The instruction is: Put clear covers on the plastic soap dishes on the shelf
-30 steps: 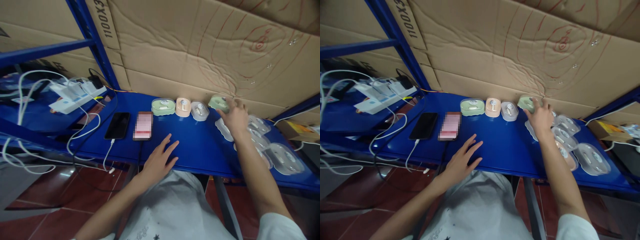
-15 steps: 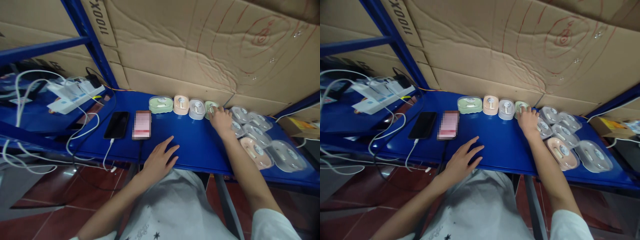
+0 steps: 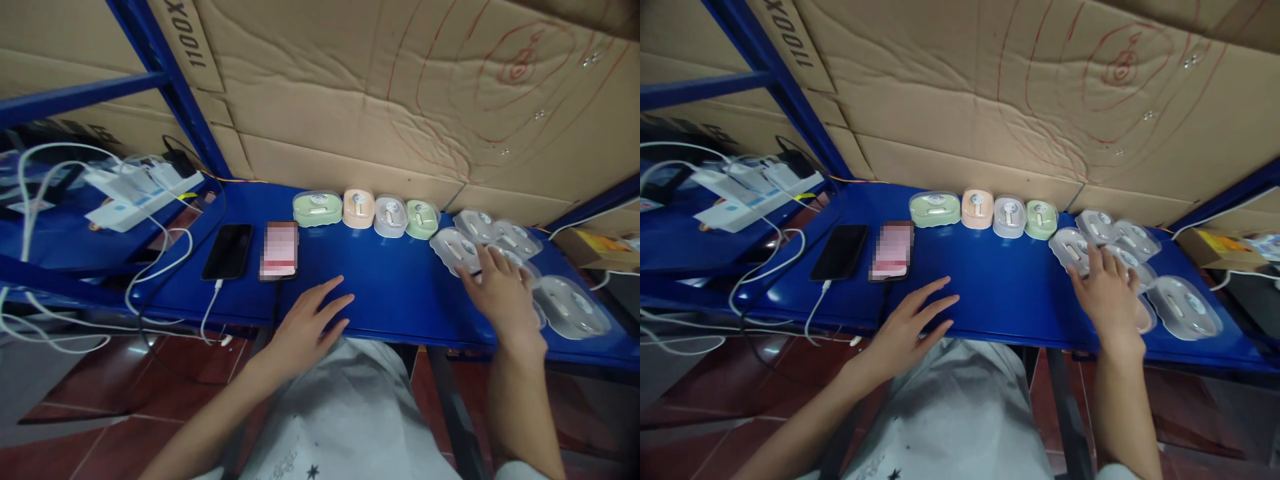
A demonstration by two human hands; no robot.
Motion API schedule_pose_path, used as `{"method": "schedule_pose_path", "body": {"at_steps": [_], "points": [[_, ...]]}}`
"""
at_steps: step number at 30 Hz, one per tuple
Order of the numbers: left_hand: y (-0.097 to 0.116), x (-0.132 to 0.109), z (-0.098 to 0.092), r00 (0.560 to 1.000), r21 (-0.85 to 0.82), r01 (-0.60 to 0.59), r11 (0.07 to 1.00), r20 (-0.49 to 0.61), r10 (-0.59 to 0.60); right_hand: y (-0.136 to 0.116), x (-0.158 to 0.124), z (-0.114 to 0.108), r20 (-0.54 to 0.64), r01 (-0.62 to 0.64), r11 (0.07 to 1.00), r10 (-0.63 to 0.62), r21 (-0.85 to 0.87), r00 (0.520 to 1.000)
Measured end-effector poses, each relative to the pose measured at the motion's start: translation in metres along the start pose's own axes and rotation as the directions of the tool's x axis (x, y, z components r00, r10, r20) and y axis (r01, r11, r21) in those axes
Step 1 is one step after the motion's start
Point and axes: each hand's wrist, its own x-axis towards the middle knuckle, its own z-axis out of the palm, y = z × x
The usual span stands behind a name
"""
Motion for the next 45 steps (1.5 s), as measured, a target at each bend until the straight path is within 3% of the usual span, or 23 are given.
{"method": "schedule_pose_path", "body": {"at_steps": [4,7,9,12,16,19,24,26,30,33,36,40,45], "points": [[-0.022,0.021,-0.047,1.000,0.125,0.022,0.992,-0.007,-0.022,0.044,-0.056,0.004,-0.001,-0.047,0.999,0.047,-0.006,0.999],[-0.063,0.063,-0.077,0.999,0.200,0.035,0.979,0.012,-0.038,0.056,-0.077,0.006,-0.003,0.011,1.000,-0.011,0.014,1.000],[-0.098,0.098,-0.084,0.998,0.227,0.038,0.973,0.047,-0.050,0.047,-0.082,0.006,-0.013,0.100,0.994,-0.100,0.045,0.995],[-0.146,0.146,-0.077,0.985,0.288,0.066,0.955,0.137,-0.109,0.012,-0.077,0.008,-0.021,0.274,0.952,-0.274,0.134,0.962],[-0.180,0.176,-0.057,0.971,0.251,0.104,0.962,0.184,-0.153,-0.036,-0.046,0.012,-0.022,0.494,0.827,-0.508,0.268,0.861],[-0.187,0.174,-0.050,0.983,0.170,0.126,0.977,0.114,-0.146,-0.060,-0.008,0.014,0.018,0.582,0.710,-0.640,0.396,0.768],[-0.192,0.166,-0.048,0.988,0.135,0.105,0.985,0.097,-0.119,-0.075,0.051,0.009,0.106,0.544,0.591,-0.729,0.595,0.677],[-0.193,0.168,-0.046,0.989,0.142,0.118,0.983,0.074,-0.130,-0.075,0.069,0.004,0.157,0.513,0.626,-0.709,0.587,0.687],[-0.201,0.175,-0.047,0.987,0.134,0.153,0.979,0.016,-0.157,-0.077,0.109,-0.003,0.208,0.503,0.756,-0.619,0.419,0.757],[-0.204,0.175,-0.051,0.986,0.148,0.167,0.975,-0.007,-0.168,-0.087,0.144,0.006,0.226,0.492,0.805,-0.574,0.330,0.787],[-0.200,0.172,-0.051,0.990,0.174,0.134,0.976,0.020,-0.140,-0.101,0.172,0.026,0.330,0.475,0.828,-0.557,0.299,0.762],[-0.190,0.169,-0.042,0.985,0.212,0.082,0.974,0.134,-0.111,-0.109,0.186,0.048,0.424,0.471,0.830,-0.558,0.300,0.713],[-0.189,0.169,-0.035,0.963,0.250,0.077,0.965,0.230,-0.136,-0.084,0.192,0.035,0.377,0.473,0.811,-0.581,0.343,0.722]]}}
